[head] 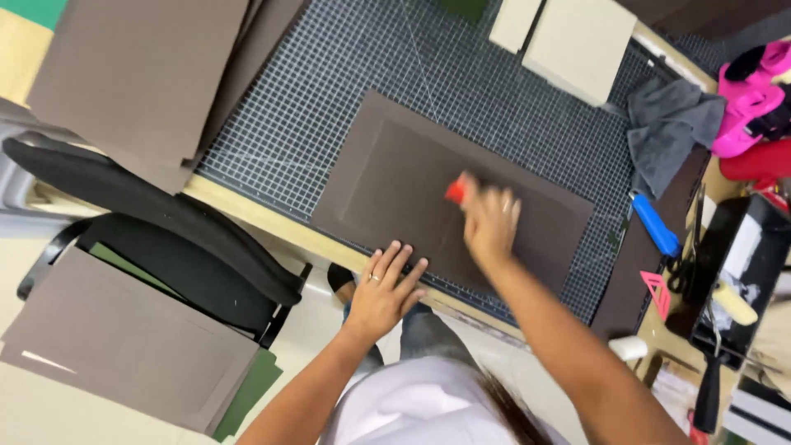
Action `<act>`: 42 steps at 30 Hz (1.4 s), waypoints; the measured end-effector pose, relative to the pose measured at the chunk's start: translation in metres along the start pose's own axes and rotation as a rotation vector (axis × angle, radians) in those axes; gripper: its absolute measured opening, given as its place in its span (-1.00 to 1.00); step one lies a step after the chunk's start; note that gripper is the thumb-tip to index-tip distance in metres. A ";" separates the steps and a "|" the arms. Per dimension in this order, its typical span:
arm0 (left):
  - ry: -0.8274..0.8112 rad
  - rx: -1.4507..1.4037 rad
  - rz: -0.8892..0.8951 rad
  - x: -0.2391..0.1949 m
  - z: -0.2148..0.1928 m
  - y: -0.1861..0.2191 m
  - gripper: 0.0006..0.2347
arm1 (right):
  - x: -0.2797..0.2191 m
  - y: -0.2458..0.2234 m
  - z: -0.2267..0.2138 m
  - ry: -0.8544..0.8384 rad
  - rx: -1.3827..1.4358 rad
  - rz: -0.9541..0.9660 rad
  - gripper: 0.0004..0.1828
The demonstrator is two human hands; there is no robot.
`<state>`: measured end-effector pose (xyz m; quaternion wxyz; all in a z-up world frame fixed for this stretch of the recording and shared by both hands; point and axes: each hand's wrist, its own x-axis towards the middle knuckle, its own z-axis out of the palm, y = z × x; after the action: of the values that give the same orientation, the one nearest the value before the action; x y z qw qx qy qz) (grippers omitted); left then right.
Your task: Assembling a book cover by applying adhesive with a roller and precisely placing cardboard panels onto a cover sheet.
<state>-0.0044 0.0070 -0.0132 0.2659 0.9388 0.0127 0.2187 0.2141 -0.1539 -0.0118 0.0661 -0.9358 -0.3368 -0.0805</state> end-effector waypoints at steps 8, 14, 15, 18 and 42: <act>0.003 -0.013 0.004 0.002 -0.002 -0.002 -0.61 | 0.013 -0.016 -0.015 0.019 -0.009 0.167 -0.45; 0.008 -0.030 0.038 0.001 -0.007 -0.006 -0.61 | 0.054 0.019 0.002 0.244 -0.007 0.238 -0.53; 0.021 -0.022 0.046 0.006 -0.007 -0.016 -0.61 | 0.041 0.036 0.003 0.260 -0.006 0.233 -0.53; -0.004 -0.031 -0.014 -0.003 -0.016 -0.028 -0.58 | -0.025 0.073 -0.002 0.179 -0.177 0.624 -0.64; -0.080 0.022 0.010 0.002 -0.030 -0.042 -0.60 | -0.028 0.000 -0.041 0.262 0.022 0.178 -0.40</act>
<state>-0.0118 0.0579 -0.0104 0.2549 0.9496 -0.0005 0.1824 0.1887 -0.1780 0.0227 0.1267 -0.9426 -0.2420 -0.1919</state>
